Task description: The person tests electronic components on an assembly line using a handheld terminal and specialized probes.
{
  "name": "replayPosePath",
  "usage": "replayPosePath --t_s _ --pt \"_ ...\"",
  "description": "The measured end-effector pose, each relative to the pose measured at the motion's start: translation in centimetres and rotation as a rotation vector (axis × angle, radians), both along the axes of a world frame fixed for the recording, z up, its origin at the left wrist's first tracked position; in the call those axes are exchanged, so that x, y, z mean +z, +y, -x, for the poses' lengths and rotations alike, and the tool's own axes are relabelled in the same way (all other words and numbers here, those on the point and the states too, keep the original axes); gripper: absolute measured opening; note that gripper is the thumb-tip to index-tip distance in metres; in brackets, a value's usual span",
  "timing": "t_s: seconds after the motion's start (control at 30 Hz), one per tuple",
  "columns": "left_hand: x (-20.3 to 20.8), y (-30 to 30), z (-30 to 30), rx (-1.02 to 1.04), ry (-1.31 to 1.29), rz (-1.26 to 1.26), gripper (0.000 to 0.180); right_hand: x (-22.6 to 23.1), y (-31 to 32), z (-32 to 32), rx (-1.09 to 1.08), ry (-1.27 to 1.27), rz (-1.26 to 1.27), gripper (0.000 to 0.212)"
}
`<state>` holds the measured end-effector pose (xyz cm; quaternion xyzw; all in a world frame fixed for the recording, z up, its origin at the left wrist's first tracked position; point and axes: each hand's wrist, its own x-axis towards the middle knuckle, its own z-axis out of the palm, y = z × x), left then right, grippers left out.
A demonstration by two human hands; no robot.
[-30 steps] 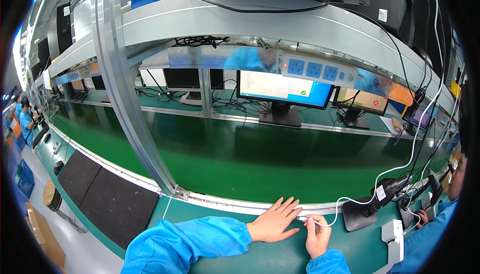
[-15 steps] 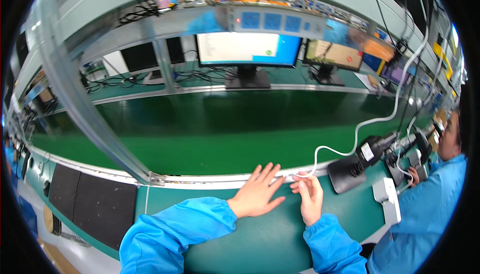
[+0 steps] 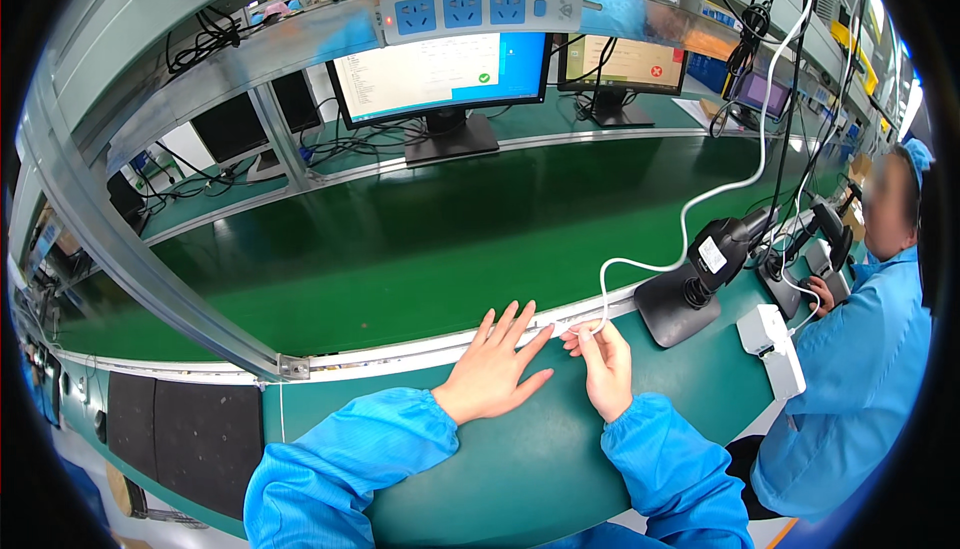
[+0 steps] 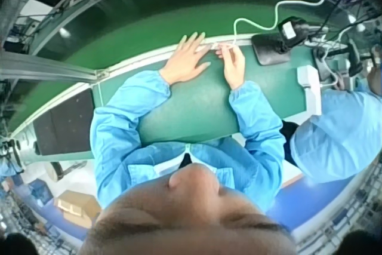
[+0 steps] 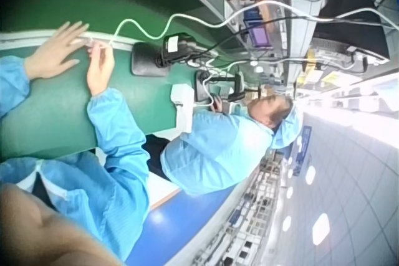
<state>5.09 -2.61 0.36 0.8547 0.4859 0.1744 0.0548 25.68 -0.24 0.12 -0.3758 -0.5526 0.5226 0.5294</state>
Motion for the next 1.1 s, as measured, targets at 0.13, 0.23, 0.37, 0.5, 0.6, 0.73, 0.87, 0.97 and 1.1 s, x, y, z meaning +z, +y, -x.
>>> replayPosePath --t_s 0.13,0.23,0.37,0.5,0.6,0.73,0.87,0.97,1.1 --pt "0.18 0.11 0.21 -0.02 0.024 0.018 0.065 -0.05 0.0 0.33 0.025 -0.024 -0.008 0.018" --pt "0.33 0.19 0.22 -0.038 0.015 0.01 0.064 -0.14 0.07 0.23 0.044 -0.007 -0.006 0.019" --pt "0.04 0.25 0.29 -0.05 0.024 0.022 0.068 0.21 0.21 0.02 0.152 0.006 0.025 0.016" --pt "-0.19 0.44 0.24 -0.072 -0.047 0.022 0.072 0.33 0.08 0.32 0.219 -0.057 0.076 0.018" --pt "0.08 0.42 0.15 -0.092 -0.092 0.029 0.074 0.23 0.11 0.33 0.233 -0.033 0.097 0.019" --pt "0.29 0.42 0.15 -0.11 -0.126 0.017 0.077 -0.06 0.23 0.13 0.216 -0.007 0.12 0.019" --pt "0.31 0.47 0.11 -0.104 -0.141 -0.018 0.077 0.18 0.05 0.25 0.181 0.011 0.109 0.025" --pt "0.56 0.39 -0.07 -0.094 -0.123 -0.035 0.077 0.17 0.09 0.21 0.141 0.082 0.088 0.033" --pt "0.72 0.3 0.09 -0.085 -0.126 -0.036 0.076 0.64 0.01 0.53 0.135 0.082 0.072 0.038"
